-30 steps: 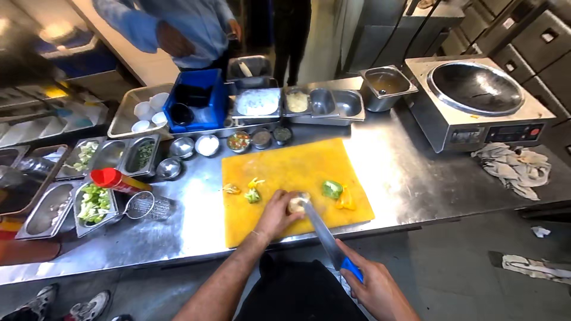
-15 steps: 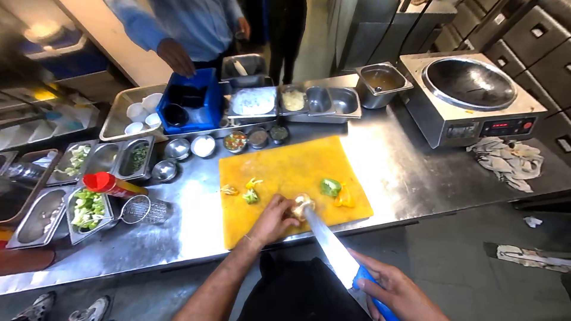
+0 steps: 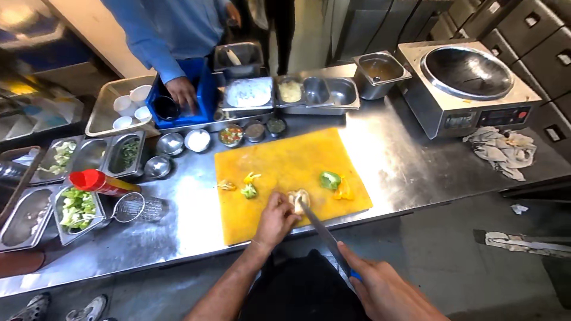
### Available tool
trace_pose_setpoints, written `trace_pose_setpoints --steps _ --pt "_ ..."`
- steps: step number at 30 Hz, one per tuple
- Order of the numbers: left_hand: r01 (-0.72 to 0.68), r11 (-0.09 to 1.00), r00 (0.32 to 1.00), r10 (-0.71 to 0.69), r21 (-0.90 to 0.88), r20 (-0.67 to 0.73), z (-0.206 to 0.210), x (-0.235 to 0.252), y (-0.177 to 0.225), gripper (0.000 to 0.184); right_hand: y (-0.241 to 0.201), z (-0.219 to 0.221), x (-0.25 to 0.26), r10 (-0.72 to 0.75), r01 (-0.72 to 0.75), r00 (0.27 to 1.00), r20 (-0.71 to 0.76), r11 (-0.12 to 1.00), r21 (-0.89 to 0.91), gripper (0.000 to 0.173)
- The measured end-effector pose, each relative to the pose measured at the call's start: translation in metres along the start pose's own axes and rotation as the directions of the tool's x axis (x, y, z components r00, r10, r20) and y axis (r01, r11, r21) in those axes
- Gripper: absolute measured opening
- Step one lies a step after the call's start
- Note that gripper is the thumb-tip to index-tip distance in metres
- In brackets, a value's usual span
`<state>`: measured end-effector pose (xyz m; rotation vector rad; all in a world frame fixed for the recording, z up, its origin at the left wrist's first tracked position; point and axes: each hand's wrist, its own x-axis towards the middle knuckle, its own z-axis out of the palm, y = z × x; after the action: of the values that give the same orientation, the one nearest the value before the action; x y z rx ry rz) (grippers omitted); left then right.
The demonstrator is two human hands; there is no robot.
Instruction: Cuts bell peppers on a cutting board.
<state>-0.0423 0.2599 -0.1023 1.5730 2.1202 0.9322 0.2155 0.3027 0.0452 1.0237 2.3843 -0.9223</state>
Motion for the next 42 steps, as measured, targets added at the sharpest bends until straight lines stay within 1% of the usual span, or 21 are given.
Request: trace_pose_setpoints --steps 2,3,6,7,9,11,13,15,17,18,19,21,23,26,28,34,37,39,40,42 --pt "0.029 1.000 1.000 -0.029 0.003 -0.006 0.002 -0.002 0.001 0.026 0.000 0.007 0.010 0.002 -0.002 1.000 0.015 1.000 -0.002 0.066" --pt "0.051 0.999 0.999 -0.051 0.004 -0.005 0.001 -0.003 0.002 0.026 0.004 0.017 0.016 -0.012 0.012 1.000 -0.010 1.000 0.015 0.065" --pt "0.130 0.991 0.992 -0.130 -0.011 0.005 -0.005 0.001 0.005 0.026 0.027 0.045 0.025 -0.089 0.105 0.981 -0.171 0.990 0.091 0.063" --pt "0.155 0.988 0.988 -0.154 -0.022 0.020 -0.008 0.000 0.007 0.026 0.033 0.050 0.023 -0.098 0.120 0.977 -0.187 0.987 0.109 0.063" --pt "0.189 0.981 0.982 -0.187 -0.046 0.039 -0.013 0.001 0.004 0.027 0.039 0.053 0.019 -0.088 0.110 0.983 -0.162 0.984 0.137 0.064" --pt "0.187 0.980 0.980 -0.183 -0.060 0.076 -0.019 0.001 -0.001 0.026 0.041 0.058 0.018 -0.082 0.106 0.984 -0.161 0.984 0.144 0.063" --pt "0.204 0.977 0.975 -0.198 -0.053 0.103 -0.025 0.003 -0.001 0.025 0.045 0.061 0.018 -0.105 0.137 0.973 -0.207 0.980 0.144 0.061" --pt "0.284 0.958 0.955 -0.278 -0.044 0.107 -0.033 0.006 0.002 0.030 0.048 0.063 0.017 -0.128 0.173 0.959 -0.253 0.971 0.165 0.060" --pt "0.357 0.931 0.930 -0.347 -0.075 0.122 -0.037 0.007 0.001 0.047 0.051 0.063 0.012 -0.151 0.204 0.953 -0.264 0.961 0.188 0.059" --pt "0.356 0.928 0.931 -0.343 -0.107 0.120 -0.037 0.006 -0.002 0.053 0.052 0.062 0.009 -0.156 0.208 0.956 -0.248 0.958 0.198 0.060" --pt "0.334 0.933 0.940 -0.320 -0.135 0.114 -0.036 0.006 -0.004 0.054 0.052 0.061 0.007 -0.161 0.209 0.959 -0.235 0.957 0.199 0.060" --pt "0.280 0.950 0.958 -0.268 -0.138 0.101 -0.038 0.008 -0.005 0.048 0.053 0.059 0.006 -0.176 0.221 0.957 -0.230 0.957 0.187 0.060" --pt "0.262 0.958 0.962 -0.250 -0.115 0.106 -0.040 0.011 -0.005 0.040 0.055 0.058 0.010 -0.190 0.239 0.945 -0.266 0.957 0.164 0.059" --pt "0.270 0.956 0.960 -0.258 -0.113 0.110 -0.044 0.016 -0.009 0.036 0.059 0.061 0.018 -0.219 0.272 0.923 -0.316 0.953 0.135 0.059" --pt "0.280 0.950 0.959 -0.269 -0.138 0.091 -0.047 0.016 -0.012 0.035 0.060 0.062 0.021 -0.231 0.286 0.917 -0.324 0.948 0.135 0.058" --pt "0.279 0.945 0.960 -0.273 -0.174 0.058 -0.045 0.008 -0.014 0.031 0.061 0.068 0.027 -0.227 0.280 0.904 -0.362 0.955 0.100 0.057" --pt "0.298 0.934 0.954 -0.289 -0.194 0.076 -0.043 0.008 -0.018 0.032 0.069 0.066 0.038 -0.282 0.337 0.877 -0.390 0.938 0.080 0.057" --pt "0.310 0.927 0.951 -0.300 -0.209 0.079 -0.044 0.008 -0.021 0.033 0.071 0.060 0.047 -0.327 0.373 0.851 -0.410 0.927 0.034 0.058" --pt "0.309 0.927 0.951 -0.299 -0.212 0.075 -0.044 0.008 -0.023 0.032 0.070 0.055 0.051 -0.338 0.374 0.848 -0.407 0.927 0.008 0.058" --pt "0.293 0.931 0.956 -0.282 -0.219 0.082 -0.044 0.006 -0.023 0.031 0.061 0.045 0.060 -0.341 0.355 0.873 -0.349 0.935 -0.025 0.058"
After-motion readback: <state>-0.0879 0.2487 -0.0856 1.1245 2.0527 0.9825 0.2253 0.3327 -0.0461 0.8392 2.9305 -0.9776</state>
